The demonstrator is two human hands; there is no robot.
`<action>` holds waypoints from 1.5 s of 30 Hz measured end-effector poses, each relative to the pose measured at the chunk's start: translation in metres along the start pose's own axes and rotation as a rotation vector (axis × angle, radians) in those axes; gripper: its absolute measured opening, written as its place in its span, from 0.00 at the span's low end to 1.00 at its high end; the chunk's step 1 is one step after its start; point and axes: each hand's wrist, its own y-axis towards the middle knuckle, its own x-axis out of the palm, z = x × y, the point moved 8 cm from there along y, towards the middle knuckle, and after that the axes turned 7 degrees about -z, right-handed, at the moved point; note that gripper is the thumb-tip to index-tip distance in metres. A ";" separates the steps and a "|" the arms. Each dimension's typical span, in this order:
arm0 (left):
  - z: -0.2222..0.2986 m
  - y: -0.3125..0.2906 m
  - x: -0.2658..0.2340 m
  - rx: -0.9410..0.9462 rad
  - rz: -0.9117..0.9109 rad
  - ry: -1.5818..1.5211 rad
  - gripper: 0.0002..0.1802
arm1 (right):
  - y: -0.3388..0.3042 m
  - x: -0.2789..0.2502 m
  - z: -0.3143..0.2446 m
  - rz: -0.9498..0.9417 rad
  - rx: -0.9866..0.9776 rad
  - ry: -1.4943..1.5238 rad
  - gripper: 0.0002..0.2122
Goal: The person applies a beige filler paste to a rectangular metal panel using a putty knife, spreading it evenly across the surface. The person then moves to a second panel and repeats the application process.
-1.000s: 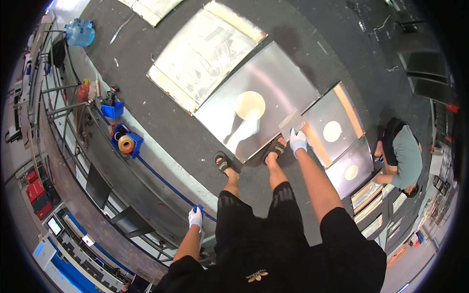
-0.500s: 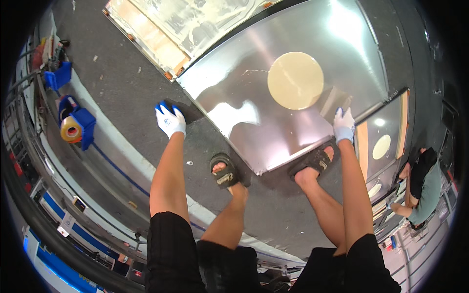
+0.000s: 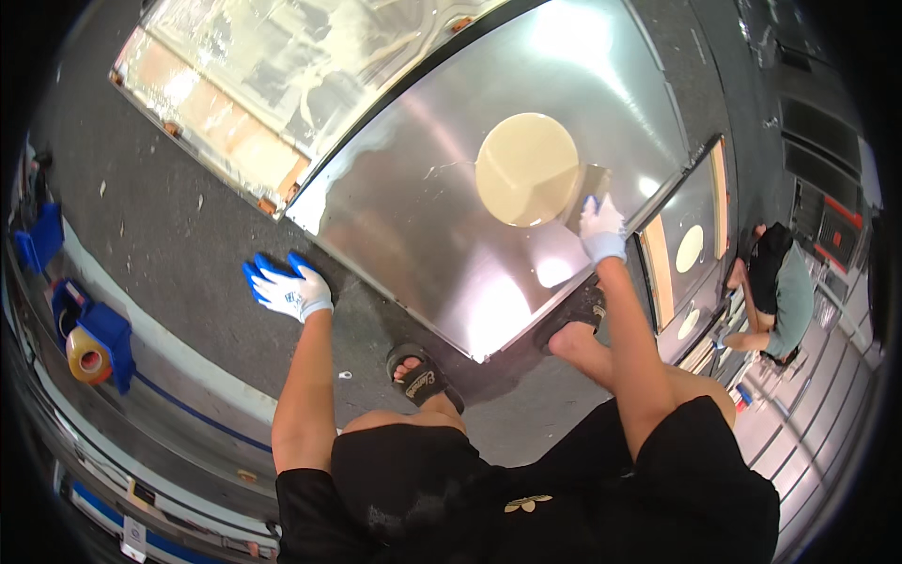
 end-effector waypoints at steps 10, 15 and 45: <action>0.002 0.000 0.000 0.031 0.005 0.032 0.39 | 0.046 0.002 -0.110 -0.020 0.037 0.356 0.21; 0.003 -0.001 -0.004 0.022 0.023 0.059 0.38 | 0.107 -0.016 -0.183 -0.012 -0.120 0.247 0.23; -0.003 -0.001 0.004 0.028 0.036 0.039 0.38 | 0.078 -0.004 -0.272 -0.088 -0.787 -0.464 0.12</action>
